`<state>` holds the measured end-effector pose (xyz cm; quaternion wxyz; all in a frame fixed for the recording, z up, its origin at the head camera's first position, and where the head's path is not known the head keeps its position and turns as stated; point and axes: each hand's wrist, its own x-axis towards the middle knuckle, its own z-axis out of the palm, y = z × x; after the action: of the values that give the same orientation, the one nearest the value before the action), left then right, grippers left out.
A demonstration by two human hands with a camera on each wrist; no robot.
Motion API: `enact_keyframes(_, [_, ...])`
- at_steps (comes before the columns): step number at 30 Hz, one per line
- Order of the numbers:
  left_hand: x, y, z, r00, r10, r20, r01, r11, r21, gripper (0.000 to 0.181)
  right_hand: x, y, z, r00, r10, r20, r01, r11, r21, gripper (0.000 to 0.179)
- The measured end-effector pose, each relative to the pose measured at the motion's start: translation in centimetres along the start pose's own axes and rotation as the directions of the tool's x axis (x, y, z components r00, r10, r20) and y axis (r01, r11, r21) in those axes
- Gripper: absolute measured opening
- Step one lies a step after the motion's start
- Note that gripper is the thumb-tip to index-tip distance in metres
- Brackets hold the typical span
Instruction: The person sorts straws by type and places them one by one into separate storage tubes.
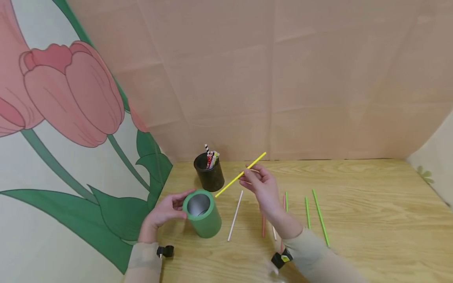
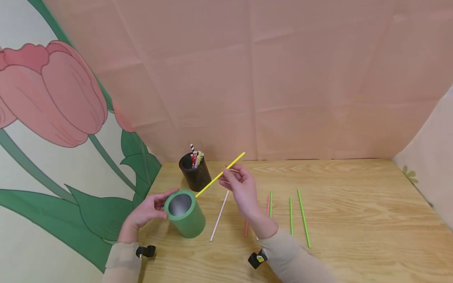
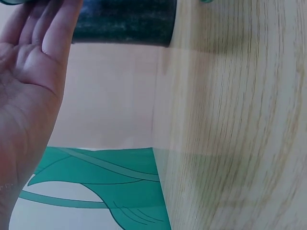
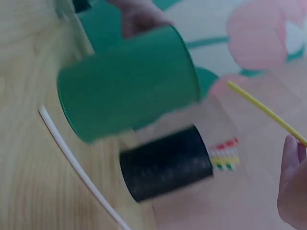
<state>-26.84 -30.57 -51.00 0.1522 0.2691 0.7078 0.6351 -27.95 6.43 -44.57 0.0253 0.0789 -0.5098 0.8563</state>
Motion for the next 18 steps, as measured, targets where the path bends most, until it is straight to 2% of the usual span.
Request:
enact_keyframes(3, [0.0,-0.2,0.0,1.0,0.007,-0.007,-0.007,1.0,0.009,0.09,-0.4,0.9,1.9,0.999,-0.005,0.054,0.007,1.0,-0.026,0.017])
enact_keyframes(7, [0.1,-0.1,0.0,1.0,-0.002,-0.014,0.002,1.0,0.021,0.088,-0.9,1.8,3.4,0.993,0.004,0.121,0.007,0.996,-0.085,0.017])
enact_keyframes(14, [0.1,0.2,0.1,1.0,-0.02,-0.008,0.02,1.0,0.007,0.088,-1.0,2.8,4.3,0.985,0.008,0.173,0.023,0.984,-0.174,0.02])
enact_keyframes(18, [0.1,0.2,0.2,1.0,-0.024,-0.019,0.025,1.0,0.018,0.087,-1.0,3.4,4.5,0.968,0.064,0.241,0.003,0.963,-0.268,0.025])
